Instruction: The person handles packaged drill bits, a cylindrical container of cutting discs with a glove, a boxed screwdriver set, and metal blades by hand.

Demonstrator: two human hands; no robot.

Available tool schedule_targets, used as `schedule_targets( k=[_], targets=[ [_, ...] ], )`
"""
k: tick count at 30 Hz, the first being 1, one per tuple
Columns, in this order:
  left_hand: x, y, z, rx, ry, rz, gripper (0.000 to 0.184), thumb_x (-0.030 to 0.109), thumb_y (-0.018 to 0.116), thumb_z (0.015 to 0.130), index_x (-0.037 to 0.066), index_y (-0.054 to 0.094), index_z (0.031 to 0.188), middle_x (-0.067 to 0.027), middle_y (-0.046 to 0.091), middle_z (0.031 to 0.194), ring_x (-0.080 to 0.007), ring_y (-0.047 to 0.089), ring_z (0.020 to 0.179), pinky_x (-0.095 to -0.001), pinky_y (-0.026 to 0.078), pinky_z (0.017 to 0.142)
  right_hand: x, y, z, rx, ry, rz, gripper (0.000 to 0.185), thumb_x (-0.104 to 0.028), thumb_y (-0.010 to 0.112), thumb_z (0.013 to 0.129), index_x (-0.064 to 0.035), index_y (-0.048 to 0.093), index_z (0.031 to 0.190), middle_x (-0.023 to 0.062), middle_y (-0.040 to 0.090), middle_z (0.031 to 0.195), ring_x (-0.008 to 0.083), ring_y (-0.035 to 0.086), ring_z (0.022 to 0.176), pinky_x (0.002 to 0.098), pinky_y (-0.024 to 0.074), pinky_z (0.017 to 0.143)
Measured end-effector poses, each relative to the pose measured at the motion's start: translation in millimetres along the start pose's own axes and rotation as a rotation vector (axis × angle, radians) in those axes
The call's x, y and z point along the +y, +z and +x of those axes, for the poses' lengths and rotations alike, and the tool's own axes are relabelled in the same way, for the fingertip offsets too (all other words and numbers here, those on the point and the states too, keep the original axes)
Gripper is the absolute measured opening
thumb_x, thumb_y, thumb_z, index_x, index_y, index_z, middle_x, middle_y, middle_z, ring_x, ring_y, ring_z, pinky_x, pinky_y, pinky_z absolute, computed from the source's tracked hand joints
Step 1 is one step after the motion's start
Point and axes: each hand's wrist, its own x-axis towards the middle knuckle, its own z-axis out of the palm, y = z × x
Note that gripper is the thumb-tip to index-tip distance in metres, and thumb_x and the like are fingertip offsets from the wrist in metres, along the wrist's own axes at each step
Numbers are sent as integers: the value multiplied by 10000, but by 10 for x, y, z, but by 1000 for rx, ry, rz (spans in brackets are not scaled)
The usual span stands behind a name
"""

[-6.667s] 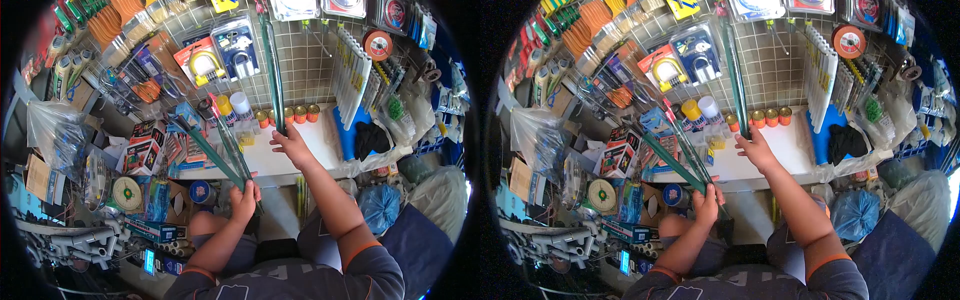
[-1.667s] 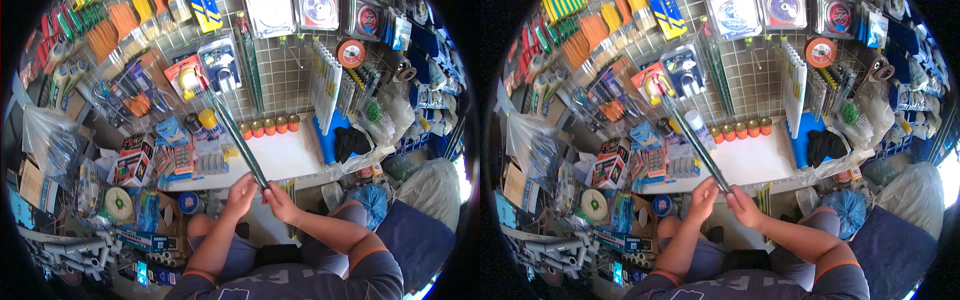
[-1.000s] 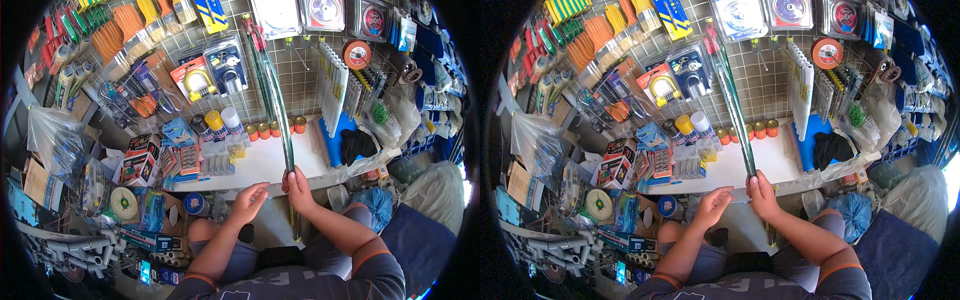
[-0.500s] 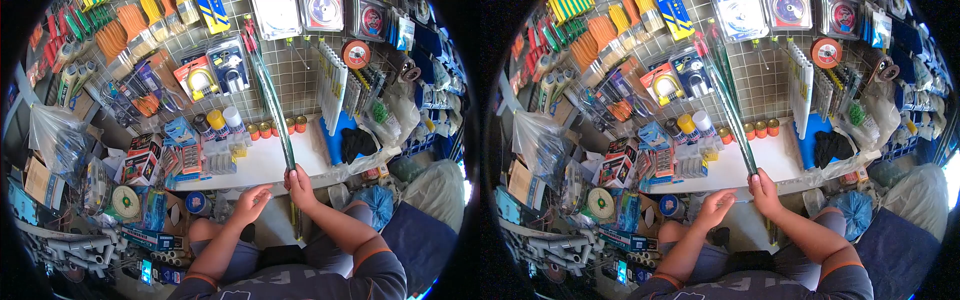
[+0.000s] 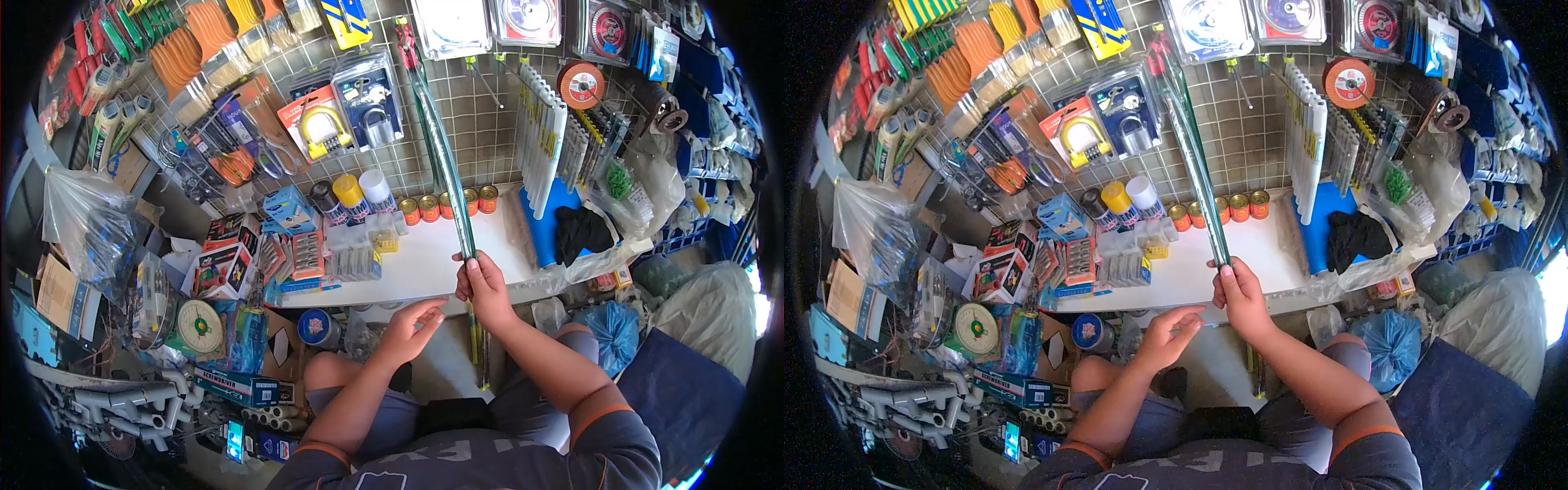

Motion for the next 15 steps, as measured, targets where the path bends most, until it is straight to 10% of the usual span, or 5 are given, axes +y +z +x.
schedule_targets(
  k=[15],
  targets=[
    [-79, 2, -30, -17, -51, -32, 312, 113, 620, 1000, 27, 628, 1300, -79, 707, 994, -131, 667, 917, -296, 525, 861, -245, 149, 412, 3, -163, 208, 201, -30, 463, 1049, -61, 531, 1235, 60, 541, 1032, 99, 461, 687, 283, 471, 652]
  ],
)
